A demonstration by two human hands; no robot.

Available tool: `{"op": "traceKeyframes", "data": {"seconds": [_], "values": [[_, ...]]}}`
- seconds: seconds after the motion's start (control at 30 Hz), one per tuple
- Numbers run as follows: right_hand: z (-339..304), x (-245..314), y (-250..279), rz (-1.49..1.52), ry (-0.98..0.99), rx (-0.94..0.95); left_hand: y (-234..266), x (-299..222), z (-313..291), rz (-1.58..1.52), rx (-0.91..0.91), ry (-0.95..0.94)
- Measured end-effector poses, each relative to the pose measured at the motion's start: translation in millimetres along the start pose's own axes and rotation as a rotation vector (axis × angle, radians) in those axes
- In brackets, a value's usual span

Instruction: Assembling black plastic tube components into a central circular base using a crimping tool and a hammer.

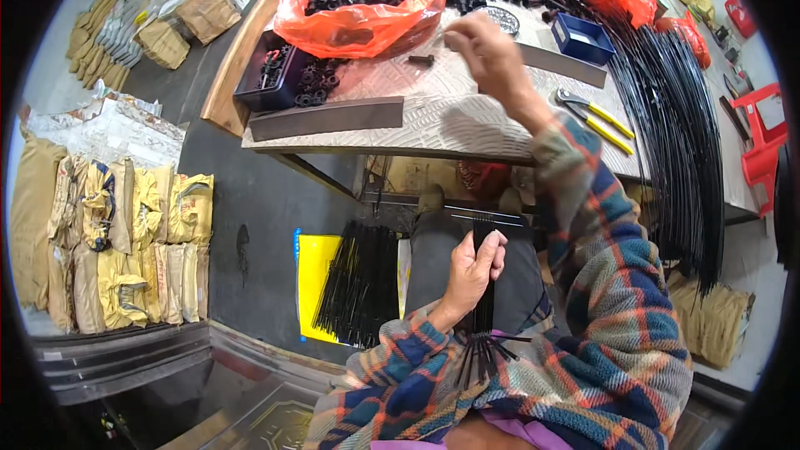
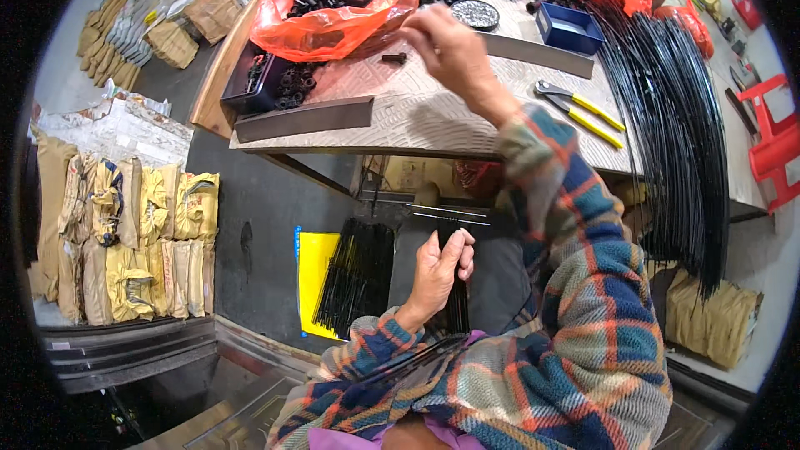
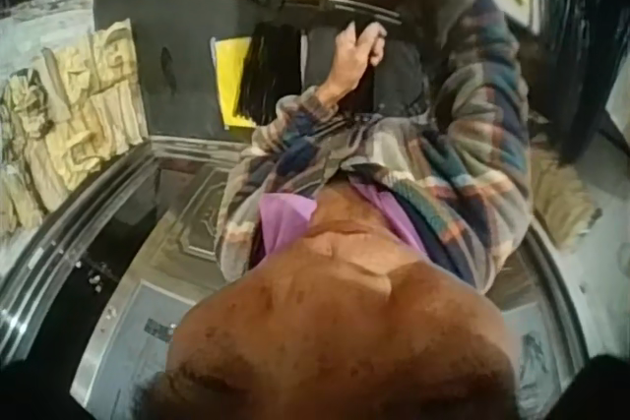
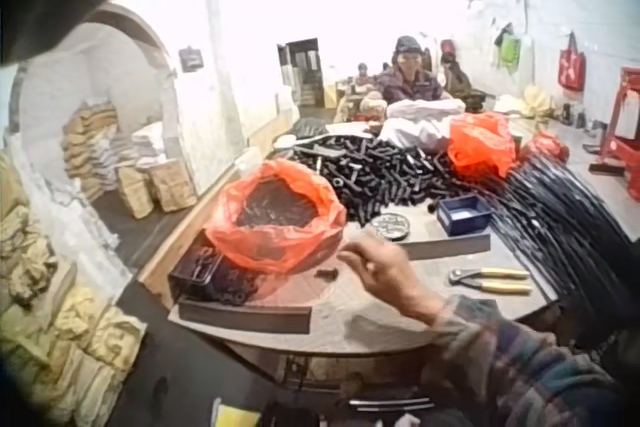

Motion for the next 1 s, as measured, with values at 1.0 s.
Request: {"op": "traceKeyframes", "data": {"seconds": [1.0], "values": [[-163, 15, 51, 0.597, -0.815, 0.490, -18, 1, 6, -0.009, -0.023, -0.018]]}}
Point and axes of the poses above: each hand's wrist, its own z-axis towards the middle knuckle, its own y-axis out of the back of the hand, x = y × z, the point moved 10 cm from there along z, towards the middle knuckle, and after that the axes turned 3 degrees about -x, right-handed, at the moved point
